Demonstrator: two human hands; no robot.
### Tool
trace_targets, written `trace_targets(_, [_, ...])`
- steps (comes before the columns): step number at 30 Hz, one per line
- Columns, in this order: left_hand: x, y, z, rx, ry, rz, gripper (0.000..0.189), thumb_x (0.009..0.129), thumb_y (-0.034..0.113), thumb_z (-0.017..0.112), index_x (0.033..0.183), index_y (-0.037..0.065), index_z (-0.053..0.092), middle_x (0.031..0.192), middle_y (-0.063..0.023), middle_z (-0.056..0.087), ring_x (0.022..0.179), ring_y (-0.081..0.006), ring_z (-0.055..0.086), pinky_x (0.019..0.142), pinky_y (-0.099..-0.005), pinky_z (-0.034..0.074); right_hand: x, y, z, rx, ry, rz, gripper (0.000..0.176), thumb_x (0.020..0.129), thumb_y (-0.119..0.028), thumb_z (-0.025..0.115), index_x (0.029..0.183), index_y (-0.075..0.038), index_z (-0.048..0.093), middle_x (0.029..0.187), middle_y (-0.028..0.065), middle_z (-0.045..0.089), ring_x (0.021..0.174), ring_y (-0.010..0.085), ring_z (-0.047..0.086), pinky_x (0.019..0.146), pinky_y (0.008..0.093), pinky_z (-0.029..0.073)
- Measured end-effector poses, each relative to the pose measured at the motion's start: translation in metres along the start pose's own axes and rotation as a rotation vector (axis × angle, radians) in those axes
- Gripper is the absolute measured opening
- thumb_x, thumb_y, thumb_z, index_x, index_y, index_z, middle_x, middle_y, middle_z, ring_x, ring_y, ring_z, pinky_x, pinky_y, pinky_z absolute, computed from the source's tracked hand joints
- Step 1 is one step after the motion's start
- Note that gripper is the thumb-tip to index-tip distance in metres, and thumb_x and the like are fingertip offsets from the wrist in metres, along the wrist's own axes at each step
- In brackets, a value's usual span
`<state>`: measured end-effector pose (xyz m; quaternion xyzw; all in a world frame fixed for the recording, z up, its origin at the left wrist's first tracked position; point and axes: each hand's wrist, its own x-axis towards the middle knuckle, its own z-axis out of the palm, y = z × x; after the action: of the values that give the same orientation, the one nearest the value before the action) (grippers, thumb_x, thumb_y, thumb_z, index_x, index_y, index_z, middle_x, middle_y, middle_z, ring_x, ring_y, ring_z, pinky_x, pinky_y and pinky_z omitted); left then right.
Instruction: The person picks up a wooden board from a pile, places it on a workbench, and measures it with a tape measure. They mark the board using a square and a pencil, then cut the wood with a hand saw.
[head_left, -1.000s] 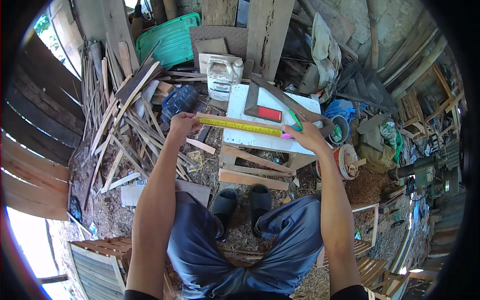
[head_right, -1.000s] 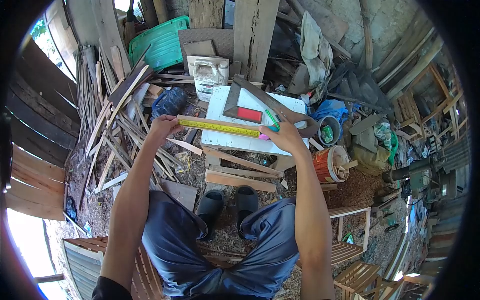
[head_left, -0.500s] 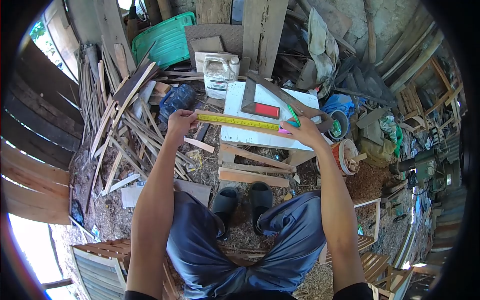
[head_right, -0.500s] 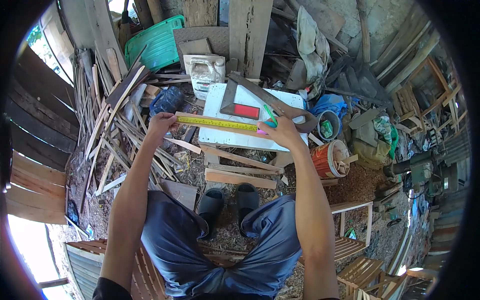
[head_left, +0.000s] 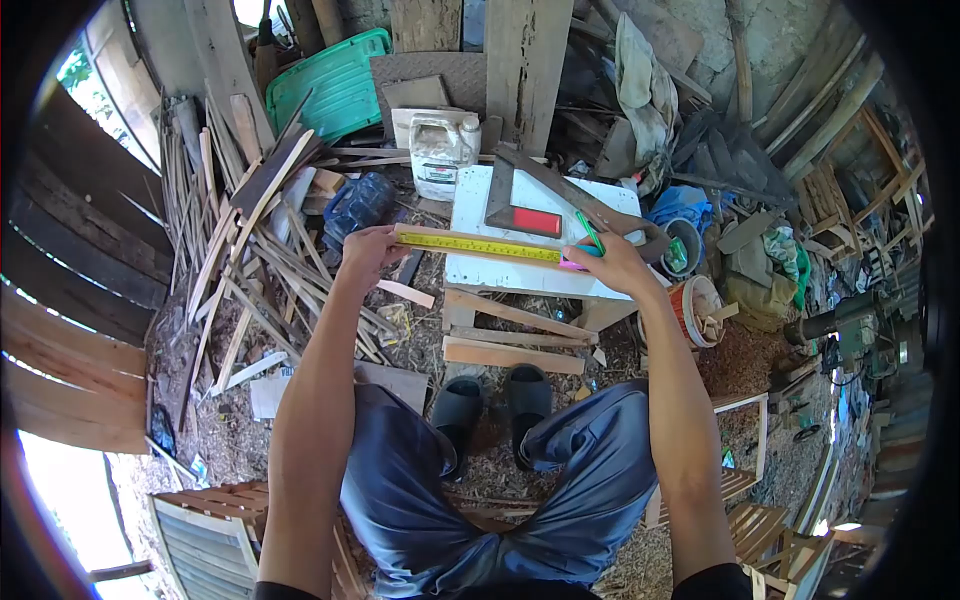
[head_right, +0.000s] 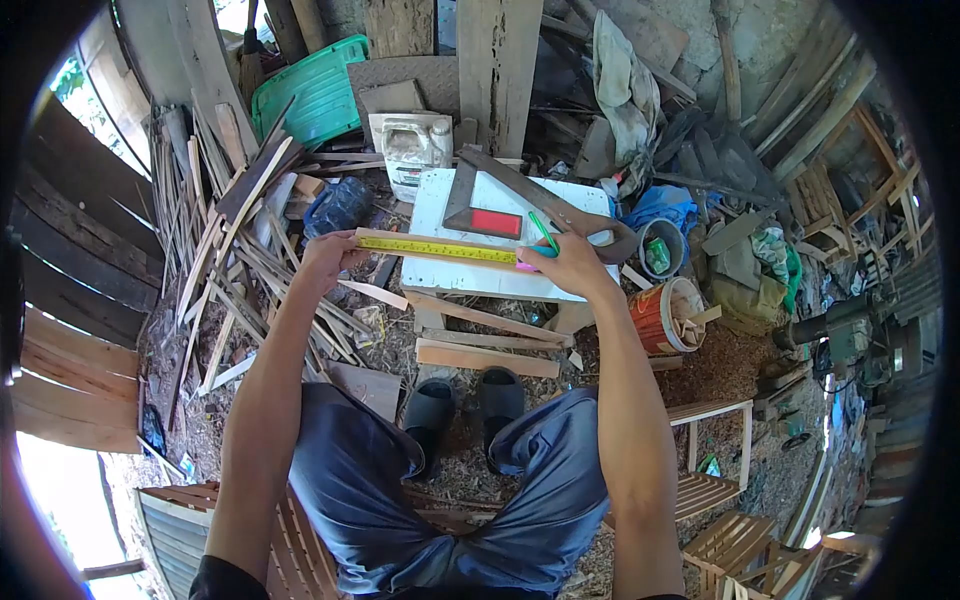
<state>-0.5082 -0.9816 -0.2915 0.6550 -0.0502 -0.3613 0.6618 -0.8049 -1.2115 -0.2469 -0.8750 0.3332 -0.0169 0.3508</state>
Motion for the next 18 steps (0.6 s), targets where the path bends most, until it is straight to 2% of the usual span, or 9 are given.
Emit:
trace_targets(3, [0.003, -0.003, 0.004, -0.006, 0.035, -0.010, 0.023, 0.089, -0.005, 0.053, 0.109, -0.014, 0.059, 0.108, -0.0222, 0.062, 0.091, -0.0289, 0.067, 0.079, -0.0281, 0.060, -0.002, -0.001, -0.001, -0.081, 0.077, -0.064, 0.054, 0.083, -0.054, 0.063, 0.096, -0.002, 0.070, 0.092, 0.0212, 0.064, 0.091, 0.0339, 0.061, 0.082, 0.0397, 0.046])
trace_targets(7, [0.002, 0.001, 0.007, -0.002, 0.022, -0.007, 0.023, 0.089, -0.007, 0.051, 0.109, -0.015, 0.059, 0.108, -0.0227, 0.062, 0.091, -0.0294, 0.068, 0.080, -0.0295, 0.060, -0.003, -0.003, -0.004, -0.051, 0.017, -0.076, 0.054, 0.083, -0.053, 0.063, 0.094, -0.001, 0.070, 0.092, 0.0224, 0.062, 0.092, 0.0349, 0.060, 0.081, 0.0402, 0.045])
trace_targets(9, [0.002, 0.000, 0.007, 0.003, 0.035, -0.008, 0.021, 0.089, -0.007, 0.052, 0.107, -0.015, 0.058, 0.107, -0.0228, 0.062, 0.091, -0.0300, 0.067, 0.082, -0.0316, 0.060, -0.002, 0.000, 0.000, -0.058, 0.156, -0.104, 0.055, 0.080, -0.053, 0.066, 0.090, 0.001, 0.070, 0.086, 0.0239, 0.065, 0.083, 0.0367, 0.063, 0.077, 0.0402, 0.047])
trace_targets(10, [0.002, -0.001, 0.005, 0.012, 0.039, -0.001, 0.020, 0.089, -0.007, 0.052, 0.106, -0.015, 0.058, 0.107, -0.0230, 0.062, 0.092, -0.0305, 0.067, 0.082, -0.0320, 0.060, -0.001, -0.002, 0.001, -0.055, 0.153, -0.112, 0.055, 0.080, -0.053, 0.066, 0.090, 0.001, 0.070, 0.086, 0.0239, 0.065, 0.083, 0.0367, 0.063, 0.077, 0.0402, 0.047])
trace_targets(12, [0.004, -0.004, 0.005, 0.023, 0.038, 0.007, 0.017, 0.089, -0.006, 0.052, 0.104, -0.014, 0.057, 0.105, -0.0235, 0.061, 0.093, -0.0318, 0.067, 0.082, -0.0330, 0.060, -0.002, -0.002, -0.001, -0.010, 0.091, 0.003, 0.055, 0.081, -0.053, 0.065, 0.092, 0.000, 0.071, 0.089, 0.0250, 0.065, 0.086, 0.0368, 0.063, 0.079, 0.0408, 0.047])
trace_targets(16, [0.013, -0.009, 0.002, -0.013, 0.021, -0.006, 0.018, 0.088, -0.006, 0.053, 0.104, -0.014, 0.057, 0.106, -0.0235, 0.061, 0.093, -0.0317, 0.067, 0.082, -0.0328, 0.061, -0.001, -0.002, -0.001, -0.029, 0.094, -0.010, 0.055, 0.081, -0.054, 0.064, 0.095, -0.001, 0.072, 0.091, 0.0254, 0.065, 0.089, 0.0369, 0.063, 0.080, 0.0411, 0.047])
trace_targets(18, [0.015, -0.010, 0.002, -0.031, 0.045, -0.002, 0.020, 0.087, -0.004, 0.053, 0.104, -0.011, 0.059, 0.101, -0.0220, 0.065, 0.082, -0.0287, 0.070, 0.072, -0.0292, 0.061, 0.001, 0.001, 0.000, -0.044, 0.106, -0.014, 0.055, 0.081, -0.054, 0.064, 0.095, -0.002, 0.072, 0.093, 0.0260, 0.065, 0.091, 0.0372, 0.063, 0.081, 0.0414, 0.047])
